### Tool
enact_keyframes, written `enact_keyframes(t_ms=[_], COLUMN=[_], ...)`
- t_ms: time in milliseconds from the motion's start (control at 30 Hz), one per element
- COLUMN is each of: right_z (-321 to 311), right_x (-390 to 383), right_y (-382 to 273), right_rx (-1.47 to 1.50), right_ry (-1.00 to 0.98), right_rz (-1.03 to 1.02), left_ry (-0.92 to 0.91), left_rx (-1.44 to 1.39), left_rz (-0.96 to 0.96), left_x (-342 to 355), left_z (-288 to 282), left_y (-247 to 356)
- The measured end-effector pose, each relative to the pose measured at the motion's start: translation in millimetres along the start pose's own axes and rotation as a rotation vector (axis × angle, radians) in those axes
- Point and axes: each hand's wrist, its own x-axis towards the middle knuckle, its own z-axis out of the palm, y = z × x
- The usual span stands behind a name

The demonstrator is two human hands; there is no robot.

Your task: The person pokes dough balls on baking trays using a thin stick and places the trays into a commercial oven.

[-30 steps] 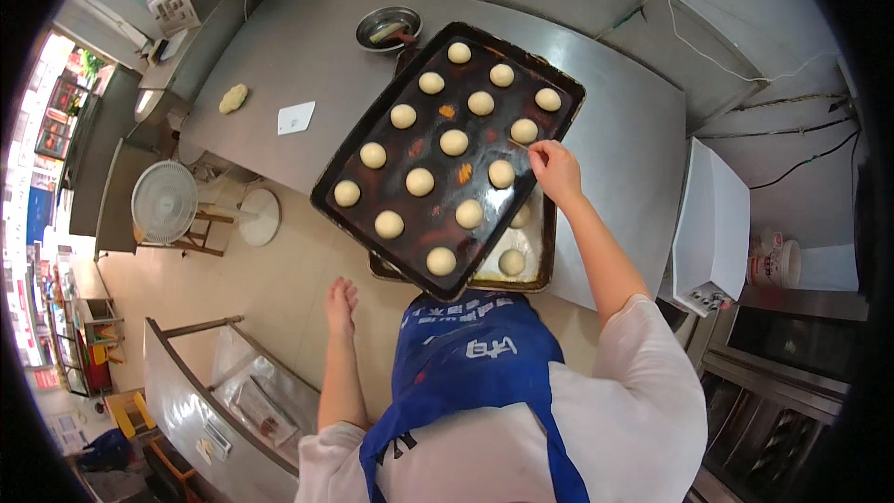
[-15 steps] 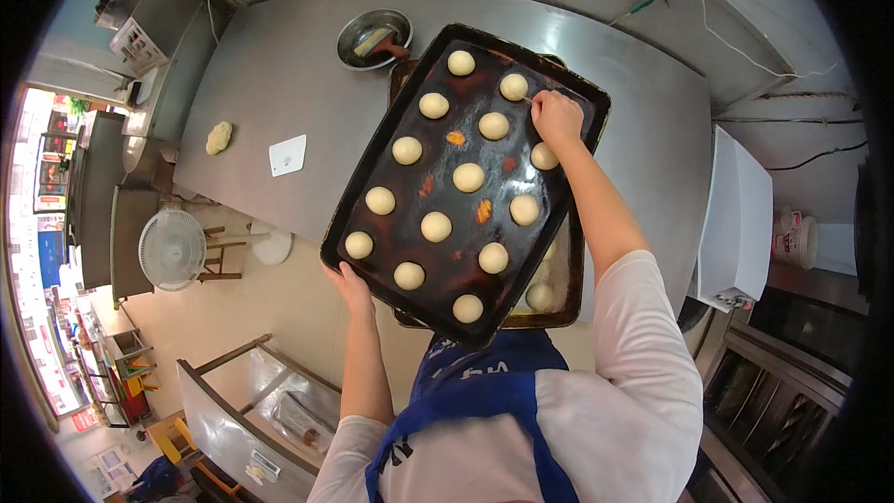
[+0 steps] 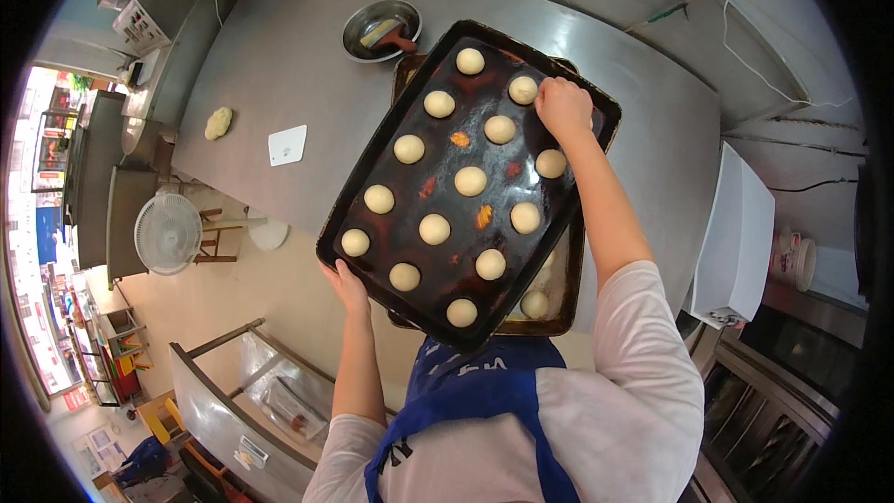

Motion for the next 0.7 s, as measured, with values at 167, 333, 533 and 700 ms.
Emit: enact_keyframes(t_ms=[167,333,533,700], right_z=[-11.1,-14.1,-9.7,5.1], right_x=[8.3,17.6,18.8,23.3], right_y=[-15.5,-13.1,-14.8,-23.8], right_rx=[-0.100,-0.042,-0.099,-0.137], right_ry=[-0.108,-0.027,-0.137,-0.173], right_rz=[0.002,0.044,0.043,0.006], left_ry=[-0.044,-0.008,0.001,0.020], left_rx=[-0.073,-0.027,-0.014,-0.034], left_rz=[-0.025,-0.050,-0.057,-0.055], left_x=[-1.8,-1.1,-5.9,-4.7], left_z=[-2.6,-5.4,1.6,6.0], left_y=[-4.2,-8.0,-2.3,2.5])
